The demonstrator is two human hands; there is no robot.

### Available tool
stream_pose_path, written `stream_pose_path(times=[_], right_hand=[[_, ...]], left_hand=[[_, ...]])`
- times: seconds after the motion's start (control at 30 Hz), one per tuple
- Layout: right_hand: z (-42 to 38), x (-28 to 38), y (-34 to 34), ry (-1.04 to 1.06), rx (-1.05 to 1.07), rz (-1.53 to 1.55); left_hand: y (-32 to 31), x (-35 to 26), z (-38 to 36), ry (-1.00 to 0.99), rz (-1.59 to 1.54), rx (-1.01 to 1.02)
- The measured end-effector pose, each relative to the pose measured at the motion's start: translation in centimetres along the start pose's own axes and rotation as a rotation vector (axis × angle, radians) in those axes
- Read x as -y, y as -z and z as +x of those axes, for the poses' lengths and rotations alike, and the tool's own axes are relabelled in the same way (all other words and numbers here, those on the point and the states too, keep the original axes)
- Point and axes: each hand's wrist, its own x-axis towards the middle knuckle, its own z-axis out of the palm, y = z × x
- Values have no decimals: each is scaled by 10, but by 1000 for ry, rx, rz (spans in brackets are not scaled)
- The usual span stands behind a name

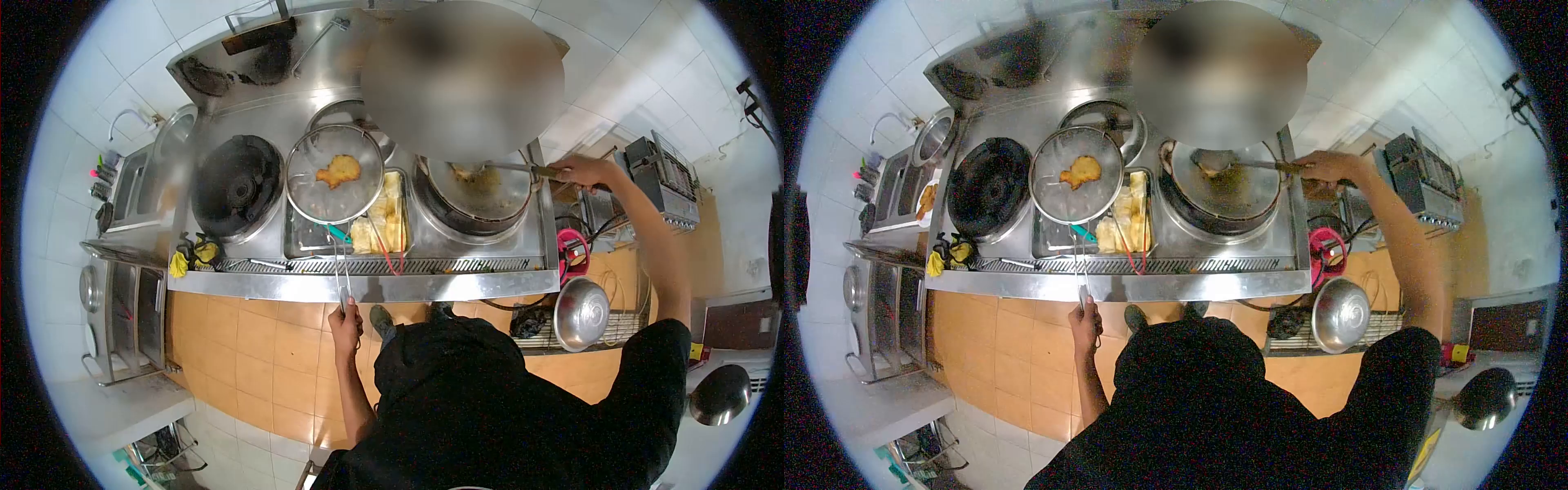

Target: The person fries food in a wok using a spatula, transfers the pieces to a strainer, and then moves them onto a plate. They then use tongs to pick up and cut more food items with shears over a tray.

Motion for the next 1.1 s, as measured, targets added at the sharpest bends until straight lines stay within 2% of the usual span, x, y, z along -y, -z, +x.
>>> stream_pose_path(times=[0.03,0.07,0.17,0.23,0.33,0.43,0.53,0.63,0.7,0.73,0.8,0.97,1.03,1.1], right_hand=[[-6,6,-5,-37,34,-7],[3,-9,-13,37,82,54],[23,-50,-31,82,121,102],[-11,-29,-31,29,113,94],[-43,-25,-35,35,14,52],[-65,-32,-39,-33,-6,48],[-78,-45,-58,-121,-114,137],[-78,-62,-97,-48,-237,276],[-41,-96,-150,208,-446,267],[-35,-94,-172,209,-448,268],[-27,-78,-206,133,-468,588],[-14,-70,-241,268,-591,552],[-27,-44,-236,106,-479,835],[-31,-35,-238,155,-432,856]], left_hand=[[1,1,2,-13,2,8],[1,1,3,-25,5,16],[0,-7,4,-9,17,19],[0,-7,6,-13,24,30],[-1,-8,9,-16,32,38],[-2,-9,12,-29,33,45],[-3,-10,14,-39,25,52],[-4,-8,18,-25,24,34],[-4,-8,18,-16,36,24],[-5,-9,17,-1,26,27],[-7,-9,19,13,14,24],[-5,-12,18,-5,35,69],[-6,-17,16,-6,42,73],[-7,-18,15,-8,49,77]])
